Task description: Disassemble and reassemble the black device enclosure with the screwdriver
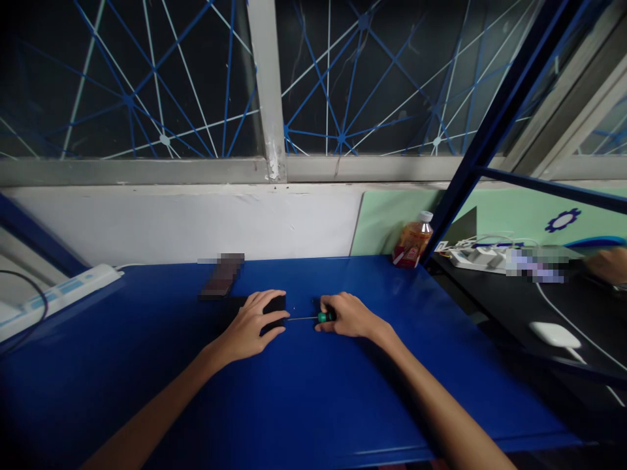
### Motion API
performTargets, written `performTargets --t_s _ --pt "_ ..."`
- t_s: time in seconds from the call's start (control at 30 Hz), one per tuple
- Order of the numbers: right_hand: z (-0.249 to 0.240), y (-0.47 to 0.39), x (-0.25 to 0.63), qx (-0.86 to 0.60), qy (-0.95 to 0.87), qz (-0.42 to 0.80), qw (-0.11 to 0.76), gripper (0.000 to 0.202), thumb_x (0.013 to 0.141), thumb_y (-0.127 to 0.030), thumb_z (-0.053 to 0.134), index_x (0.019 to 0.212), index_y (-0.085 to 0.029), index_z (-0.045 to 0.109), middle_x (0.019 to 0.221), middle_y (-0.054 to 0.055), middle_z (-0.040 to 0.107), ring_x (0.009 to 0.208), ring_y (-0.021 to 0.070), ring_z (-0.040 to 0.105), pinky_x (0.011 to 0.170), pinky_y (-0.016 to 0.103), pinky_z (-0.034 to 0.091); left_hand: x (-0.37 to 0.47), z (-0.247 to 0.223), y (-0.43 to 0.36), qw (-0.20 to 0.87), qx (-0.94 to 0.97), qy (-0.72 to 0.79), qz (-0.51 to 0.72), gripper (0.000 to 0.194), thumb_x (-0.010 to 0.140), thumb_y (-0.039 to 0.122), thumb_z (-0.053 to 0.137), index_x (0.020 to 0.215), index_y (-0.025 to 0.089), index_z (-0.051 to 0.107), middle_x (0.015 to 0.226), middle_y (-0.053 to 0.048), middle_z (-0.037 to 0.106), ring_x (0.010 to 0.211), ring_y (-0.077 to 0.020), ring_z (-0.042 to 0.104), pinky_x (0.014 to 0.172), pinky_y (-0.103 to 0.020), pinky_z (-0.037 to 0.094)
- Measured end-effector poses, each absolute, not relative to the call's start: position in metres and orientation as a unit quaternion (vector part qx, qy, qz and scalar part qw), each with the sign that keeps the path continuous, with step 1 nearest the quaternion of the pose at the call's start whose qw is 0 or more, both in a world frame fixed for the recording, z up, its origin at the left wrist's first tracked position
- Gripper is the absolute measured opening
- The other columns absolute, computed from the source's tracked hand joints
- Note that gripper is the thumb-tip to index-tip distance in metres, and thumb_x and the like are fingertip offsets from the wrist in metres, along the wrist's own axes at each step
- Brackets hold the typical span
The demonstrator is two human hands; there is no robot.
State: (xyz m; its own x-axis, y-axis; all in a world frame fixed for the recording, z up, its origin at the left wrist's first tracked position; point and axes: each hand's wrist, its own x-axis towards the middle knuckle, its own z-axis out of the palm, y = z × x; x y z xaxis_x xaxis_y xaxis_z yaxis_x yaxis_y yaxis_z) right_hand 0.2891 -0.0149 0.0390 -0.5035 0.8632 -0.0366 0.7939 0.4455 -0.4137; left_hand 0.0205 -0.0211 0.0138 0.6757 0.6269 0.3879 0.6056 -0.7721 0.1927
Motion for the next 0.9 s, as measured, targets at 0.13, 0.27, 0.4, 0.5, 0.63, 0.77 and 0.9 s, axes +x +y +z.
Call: performTargets --t_s 0.13,0.27,0.4,0.5,0.63,0.77,0.9 --pt "0.041 -0.015 0.290 -0.495 -0.846 0.183 0.083 0.031 0.073 -0.049 0.066 0.078 -0.020 0.056 0.061 -0.004 0.054 0.054 0.0106 0.044 0.051 0.023 0.024 0.025 0.016 -0.024 0.024 0.908 0.349 0.232 0.016 0.090 0.028 0.054 0.101 0.024 0.065 0.131 -0.009 0.047 0.122 -0.0307 0.041 0.096 -0.054 0.037" --pt "0.040 -0.014 0.293 -0.498 -0.844 0.177 0.089 0.031 0.073 -0.048 0.067 0.077 -0.020 0.056 0.062 -0.003 0.055 0.054 0.0102 0.044 0.051 0.023 0.024 0.030 0.014 -0.025 0.036 0.894 0.371 0.250 0.014 0.089 0.029 0.055 0.096 0.023 0.066 0.127 -0.008 0.050 0.120 -0.0288 0.043 0.098 -0.053 0.034" --pt "0.040 -0.013 0.295 -0.497 -0.843 0.178 0.101 0.031 0.072 -0.048 0.067 0.077 -0.020 0.056 0.061 -0.004 0.055 0.053 0.0099 0.044 0.050 0.023 0.024 0.035 0.011 -0.024 0.051 0.870 0.403 0.281 0.015 0.090 0.027 0.053 0.087 0.024 0.067 0.123 -0.006 0.053 0.115 -0.0265 0.048 0.101 -0.054 0.032" --pt "0.041 -0.012 0.297 -0.501 -0.841 0.177 0.107 0.030 0.073 -0.048 0.067 0.077 -0.020 0.056 0.061 -0.004 0.055 0.053 0.0098 0.044 0.050 0.023 0.024 0.038 0.009 -0.024 0.059 0.856 0.420 0.295 0.017 0.090 0.026 0.052 0.083 0.023 0.067 0.120 -0.005 0.054 0.113 -0.0255 0.050 0.102 -0.054 0.030" --pt "0.043 -0.010 0.301 -0.505 -0.837 0.177 0.115 0.030 0.074 -0.048 0.066 0.077 -0.019 0.057 0.061 -0.004 0.054 0.053 0.0098 0.044 0.051 0.023 0.025 0.038 0.011 -0.025 0.075 0.848 0.434 0.294 0.016 0.088 0.032 0.057 0.101 0.027 0.063 0.123 -0.004 0.053 0.114 -0.0260 0.048 0.101 -0.051 0.034" --pt "0.042 -0.007 0.307 -0.513 -0.832 0.174 0.121 0.030 0.075 -0.048 0.064 0.077 -0.019 0.056 0.059 -0.004 0.053 0.052 0.0099 0.043 0.051 0.023 0.025 0.025 0.017 -0.022 0.083 0.869 0.426 0.238 0.057 0.079 0.045 0.065 0.131 0.033 0.045 0.135 -0.006 0.044 0.121 -0.0317 0.041 0.095 -0.050 0.040" --pt "0.044 -0.005 0.311 -0.517 -0.827 0.177 0.134 0.031 0.076 -0.049 0.063 0.077 -0.019 0.057 0.061 -0.003 0.054 0.054 0.0102 0.044 0.052 0.023 0.026 0.006 0.023 -0.013 0.069 0.899 0.396 0.170 0.060 0.075 0.042 0.068 0.131 0.031 0.046 0.131 -0.007 0.048 0.116 -0.0330 0.046 0.093 -0.052 0.039"
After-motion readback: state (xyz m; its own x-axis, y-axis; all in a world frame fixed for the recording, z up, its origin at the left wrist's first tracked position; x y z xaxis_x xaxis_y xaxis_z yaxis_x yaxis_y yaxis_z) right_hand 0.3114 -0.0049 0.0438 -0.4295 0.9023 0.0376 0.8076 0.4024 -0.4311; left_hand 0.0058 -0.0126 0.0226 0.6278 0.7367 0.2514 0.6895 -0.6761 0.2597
